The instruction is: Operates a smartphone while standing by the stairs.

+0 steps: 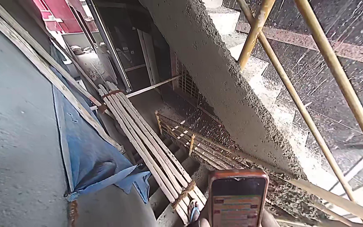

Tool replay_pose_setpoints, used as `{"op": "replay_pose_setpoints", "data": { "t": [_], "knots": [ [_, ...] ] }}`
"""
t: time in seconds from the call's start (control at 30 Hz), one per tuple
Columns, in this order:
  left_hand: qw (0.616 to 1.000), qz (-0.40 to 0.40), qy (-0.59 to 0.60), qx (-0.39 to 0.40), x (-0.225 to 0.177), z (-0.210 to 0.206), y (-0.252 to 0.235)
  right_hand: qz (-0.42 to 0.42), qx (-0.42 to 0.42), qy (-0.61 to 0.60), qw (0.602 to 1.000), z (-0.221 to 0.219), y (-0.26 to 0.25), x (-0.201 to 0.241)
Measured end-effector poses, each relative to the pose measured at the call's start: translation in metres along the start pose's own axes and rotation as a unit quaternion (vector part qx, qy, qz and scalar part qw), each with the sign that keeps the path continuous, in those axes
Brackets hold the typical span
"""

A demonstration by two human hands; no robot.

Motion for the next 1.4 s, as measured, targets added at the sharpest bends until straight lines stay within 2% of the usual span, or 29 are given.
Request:
{"op": "replay_pose_setpoints", "data": {
  "t": [0.07,0.1,0.13,0.17,0.23,0.3,0.37,0.47,0.53,0.63,0.73,0.9,1.0,1.1,1.23,1.4],
  "knots": [
    [1.0,0.031,0.001,0.007,0.014,0.017,-0.002,0.052,-0.083,-0.054,0.994,0.01,0.011,0.005],
    [0.999,0.039,0.009,0.0,0.02,0.023,-0.004,0.103,-0.16,-0.097,0.977,0.015,0.016,0.004],
    [0.998,0.051,0.004,-0.022,0.022,0.022,-0.008,0.144,-0.196,-0.139,0.96,0.017,0.016,0.001],
    [0.997,0.051,-0.008,-0.061,0.02,0.017,-0.014,0.165,-0.201,-0.156,0.953,0.016,0.011,-0.005],
    [1.0,0.022,0.009,0.017,0.019,0.014,-0.021,0.189,-0.185,-0.137,0.955,0.007,-0.007,-0.024],
    [0.999,-0.033,0.024,0.031,0.012,0.023,-0.017,0.192,-0.218,-0.153,0.944,0.009,-0.016,-0.04],
    [0.996,-0.047,0.053,0.047,0.012,0.035,-0.013,0.211,-0.266,-0.222,0.914,0.025,-0.014,-0.045],
    [0.996,0.021,0.091,0.014,0.025,0.029,-0.035,0.256,-0.305,-0.342,0.851,0.053,-0.007,-0.044],
    [0.99,0.063,0.117,0.036,0.035,0.021,-0.049,0.286,-0.301,-0.42,0.807,0.066,-0.004,-0.04],
    [0.988,0.077,0.132,0.027,0.041,0.026,-0.06,0.302,-0.299,-0.468,0.775,0.082,-0.002,-0.034],
    [0.989,0.081,0.121,0.006,0.045,0.033,-0.062,0.306,-0.299,-0.465,0.775,0.092,0.003,-0.029],
    [0.987,0.098,0.122,0.043,0.05,0.024,-0.079,0.294,-0.318,-0.428,0.794,0.105,0.009,-0.032],
    [0.989,0.08,0.127,0.001,0.049,0.033,-0.086,0.265,-0.326,-0.409,0.81,0.109,0.016,-0.031],
    [0.991,0.043,0.108,-0.065,0.044,0.048,-0.094,0.215,-0.325,-0.358,0.849,0.109,0.02,-0.031],
    [0.99,0.048,0.106,-0.081,0.046,0.054,-0.103,0.194,-0.312,-0.32,0.873,0.105,0.018,-0.033],
    [0.987,0.031,0.099,-0.123,0.054,0.059,-0.11,0.181,-0.321,-0.308,0.877,0.105,0.02,-0.041]
  ]
}}
Point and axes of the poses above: each hand's wrist, its own y-axis away from the middle knuckle, its own z-axis out of the back of the hand, x = y × z, the point moved 10 cm from there along -y, towards the middle knuckle, and after that the axes turned 15 degrees about y, right-handed, at the moved point
